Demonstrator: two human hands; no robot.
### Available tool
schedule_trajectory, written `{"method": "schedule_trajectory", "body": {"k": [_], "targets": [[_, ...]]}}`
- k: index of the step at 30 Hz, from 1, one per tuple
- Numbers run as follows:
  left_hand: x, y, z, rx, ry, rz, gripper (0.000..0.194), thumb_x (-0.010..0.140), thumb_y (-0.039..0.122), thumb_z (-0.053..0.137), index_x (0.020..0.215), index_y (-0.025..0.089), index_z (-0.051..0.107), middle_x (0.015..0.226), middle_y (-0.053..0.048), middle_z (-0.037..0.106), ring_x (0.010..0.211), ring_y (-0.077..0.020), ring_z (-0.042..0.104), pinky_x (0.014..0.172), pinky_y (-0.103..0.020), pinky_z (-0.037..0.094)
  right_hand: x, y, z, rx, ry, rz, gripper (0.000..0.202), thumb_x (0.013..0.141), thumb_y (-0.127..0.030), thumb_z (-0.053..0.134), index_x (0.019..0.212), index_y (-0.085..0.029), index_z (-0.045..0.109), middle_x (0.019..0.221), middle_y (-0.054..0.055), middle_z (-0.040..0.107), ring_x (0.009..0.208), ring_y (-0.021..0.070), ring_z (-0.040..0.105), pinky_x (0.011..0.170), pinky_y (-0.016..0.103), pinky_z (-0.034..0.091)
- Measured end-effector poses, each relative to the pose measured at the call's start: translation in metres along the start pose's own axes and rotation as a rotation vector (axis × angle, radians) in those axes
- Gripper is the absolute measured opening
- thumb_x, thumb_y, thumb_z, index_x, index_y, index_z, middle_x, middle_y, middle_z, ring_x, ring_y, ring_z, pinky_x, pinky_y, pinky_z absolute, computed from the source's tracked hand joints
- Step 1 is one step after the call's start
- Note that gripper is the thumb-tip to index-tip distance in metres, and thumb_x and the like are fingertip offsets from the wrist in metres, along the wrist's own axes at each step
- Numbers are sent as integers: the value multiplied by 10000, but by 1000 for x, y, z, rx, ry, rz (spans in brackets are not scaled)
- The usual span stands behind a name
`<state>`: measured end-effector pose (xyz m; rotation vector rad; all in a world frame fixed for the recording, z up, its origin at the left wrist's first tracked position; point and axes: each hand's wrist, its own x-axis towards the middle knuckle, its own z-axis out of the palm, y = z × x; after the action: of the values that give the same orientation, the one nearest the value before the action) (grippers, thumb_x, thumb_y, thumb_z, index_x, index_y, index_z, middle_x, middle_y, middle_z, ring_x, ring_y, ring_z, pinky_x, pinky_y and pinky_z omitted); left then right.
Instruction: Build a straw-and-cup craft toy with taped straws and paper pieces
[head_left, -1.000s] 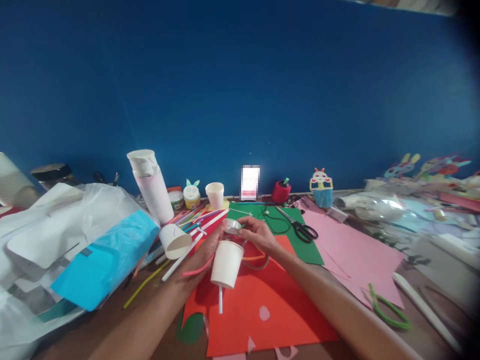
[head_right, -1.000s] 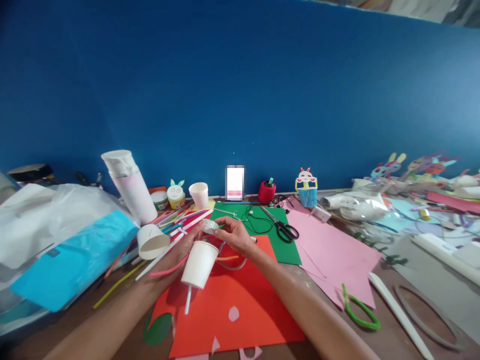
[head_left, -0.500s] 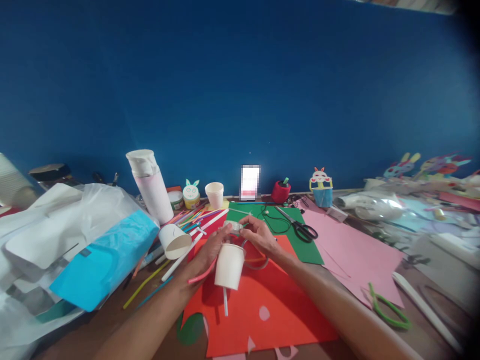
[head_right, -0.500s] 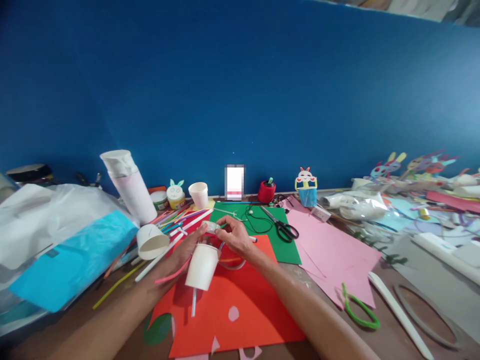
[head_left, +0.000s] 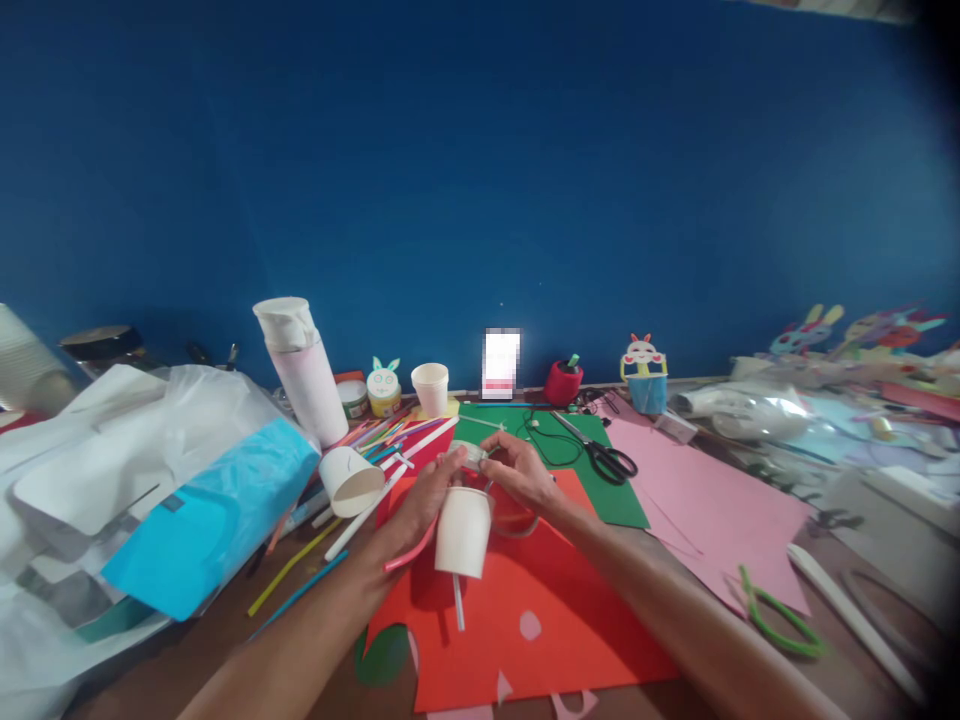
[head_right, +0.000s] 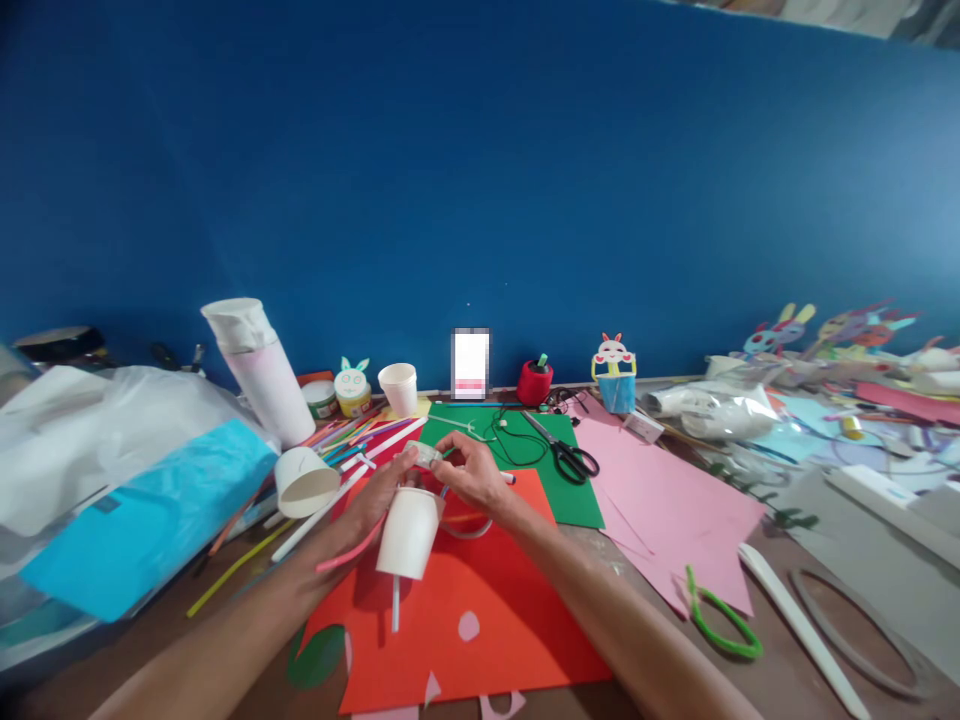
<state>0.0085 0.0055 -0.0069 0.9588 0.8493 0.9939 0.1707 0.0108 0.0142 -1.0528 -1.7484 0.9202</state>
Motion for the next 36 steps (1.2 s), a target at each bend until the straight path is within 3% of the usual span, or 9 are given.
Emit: {"method": "schedule_trajectory", "body": {"k": [7, 14, 26, 36], "targets": [[-2, 1, 2, 28, 22, 4, 379, 723, 524, 537, 645, 175, 416, 500, 63, 392, 388, -60, 364, 408, -205, 294, 2, 0, 1, -113, 27, 24, 140, 669, -118, 476, 771, -175, 553, 622, -17, 592, 538, 115, 538, 479, 196, 376], [-2, 2, 3, 34, 36, -33, 383, 722, 538, 529, 657, 176, 422, 505, 52, 411, 404, -73, 407, 422, -206, 313, 0, -2, 0, -90, 16, -32, 106, 717, -191, 527, 820, -176, 546, 658, -9, 615, 580, 122, 567, 524, 205, 415], [-5, 6, 8, 139, 61, 36, 403, 709, 536, 549, 608, 169, 415, 500, 56, 377, 410, -61, 347, 404, -197, 293, 1, -1, -1, -277, 56, -115, 136, 635, -122, 530, 757, -172, 567, 710, -11, 593, 625, 115, 520, 561, 203, 398], [-6, 4, 10, 61, 36, 14, 404, 681, 534, 581, 617, 169, 419, 487, 67, 374, 396, -54, 329, 396, -196, 271, 1, 9, 1, -239, 79, -87, 157, 617, -72, 450, 691, -166, 552, 621, -21, 567, 562, 102, 496, 521, 193, 365]]}}
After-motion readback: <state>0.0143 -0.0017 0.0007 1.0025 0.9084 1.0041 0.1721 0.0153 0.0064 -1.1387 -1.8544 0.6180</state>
